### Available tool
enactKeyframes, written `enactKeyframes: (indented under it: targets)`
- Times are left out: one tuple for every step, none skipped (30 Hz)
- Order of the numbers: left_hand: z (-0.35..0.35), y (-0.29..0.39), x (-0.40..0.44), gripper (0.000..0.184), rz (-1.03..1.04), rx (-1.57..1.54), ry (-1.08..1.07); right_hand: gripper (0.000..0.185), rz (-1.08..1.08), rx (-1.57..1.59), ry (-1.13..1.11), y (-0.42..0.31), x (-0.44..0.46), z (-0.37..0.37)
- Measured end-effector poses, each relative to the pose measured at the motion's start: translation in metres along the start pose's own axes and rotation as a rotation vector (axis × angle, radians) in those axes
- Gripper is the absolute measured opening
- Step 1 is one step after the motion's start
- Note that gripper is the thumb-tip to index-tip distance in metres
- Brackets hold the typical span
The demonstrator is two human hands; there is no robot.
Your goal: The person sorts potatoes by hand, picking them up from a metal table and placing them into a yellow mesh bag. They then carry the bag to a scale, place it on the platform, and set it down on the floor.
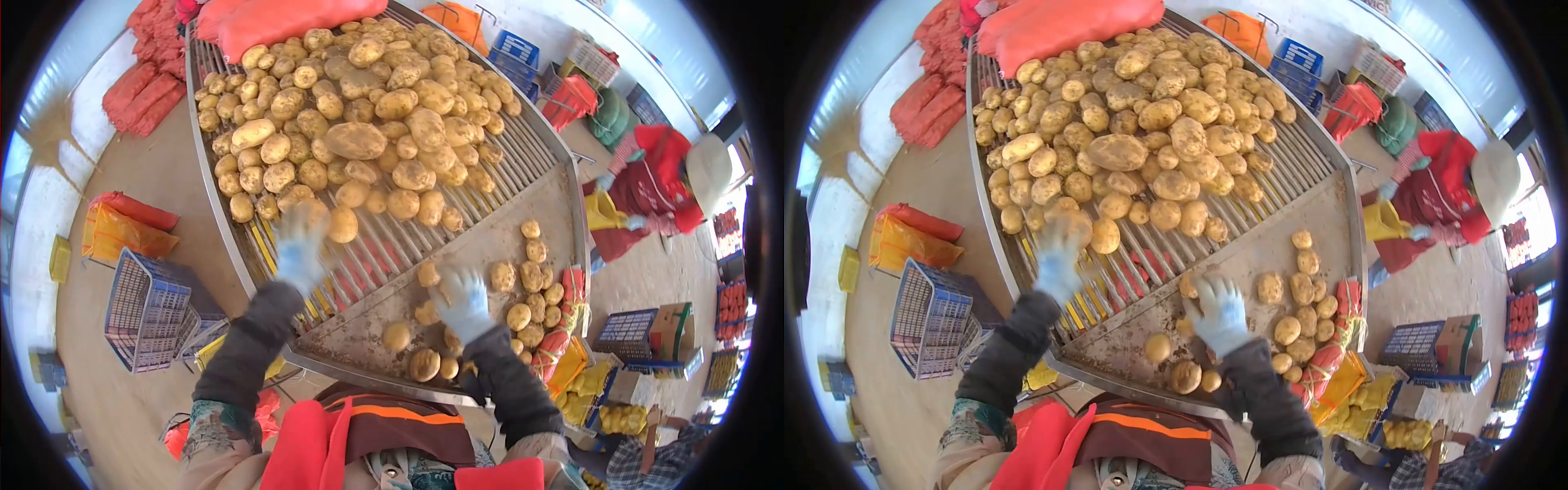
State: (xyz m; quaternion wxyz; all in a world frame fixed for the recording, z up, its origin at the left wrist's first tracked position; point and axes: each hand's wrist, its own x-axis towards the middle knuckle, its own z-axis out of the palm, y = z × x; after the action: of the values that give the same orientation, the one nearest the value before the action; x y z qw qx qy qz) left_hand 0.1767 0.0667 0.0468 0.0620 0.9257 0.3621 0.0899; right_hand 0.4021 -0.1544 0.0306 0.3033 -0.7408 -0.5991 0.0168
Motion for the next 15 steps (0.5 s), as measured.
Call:
enactKeyframes:
  targets:
    - [-0.001,-0.019,0.014,0.083,-0.11,0.075,0.157,0.043,-0.068,-0.055,0.013,0.002,0.034,-0.002]
    - [-0.001,-0.027,0.023,0.083,-0.128,0.082,0.167,0.046,-0.139,-0.108,0.027,0.001,0.072,-0.001]
    - [0.0,-0.035,0.03,0.086,-0.174,-0.173,-0.009,0.05,-0.184,-0.137,0.005,0.0,0.108,0.004]
    - [0.001,-0.042,0.032,0.089,-0.219,-0.432,-0.185,0.054,-0.229,-0.164,-0.018,-0.003,0.14,0.011]
    - [0.005,-0.036,0.027,0.087,-0.207,-0.396,-0.097,0.058,-0.235,-0.187,-0.044,-0.009,0.169,0.02]
    - [0.006,-0.028,0.019,0.087,-0.221,-0.387,-0.088,0.063,-0.237,-0.209,-0.065,-0.015,0.197,0.029]
    - [0.007,-0.019,0.009,0.084,-0.162,-0.283,-0.068,0.063,-0.25,-0.196,-0.063,-0.021,0.222,0.039]
    - [0.01,-0.012,-0.001,0.081,-0.101,-0.179,-0.052,0.067,-0.222,-0.216,-0.085,-0.027,0.245,0.051]
    - [0.016,-0.005,-0.013,0.077,-0.043,-0.164,-0.025,0.071,-0.193,-0.239,-0.109,-0.031,0.265,0.06]
    - [0.022,0.0,-0.025,0.073,0.013,-0.152,0.001,0.071,-0.205,-0.23,-0.112,-0.031,0.283,0.071]
    - [0.024,0.004,-0.037,0.066,0.048,-0.171,-0.016,0.075,-0.106,-0.225,-0.15,-0.032,0.297,0.085]
    - [0.022,0.009,-0.047,0.06,0.082,-0.191,-0.033,0.079,-0.007,-0.221,-0.191,-0.035,0.309,0.096]
    - [0.022,0.016,-0.057,0.06,0.062,-0.191,-0.033,0.08,0.092,-0.282,-0.404,-0.044,0.319,0.091]
    - [0.022,0.025,-0.066,0.056,0.098,-0.219,-0.106,0.08,0.078,-0.282,-0.42,-0.051,0.319,0.085]
    - [0.026,0.034,-0.075,0.051,0.136,-0.252,-0.177,0.081,0.075,-0.295,-0.474,-0.057,0.315,0.079]
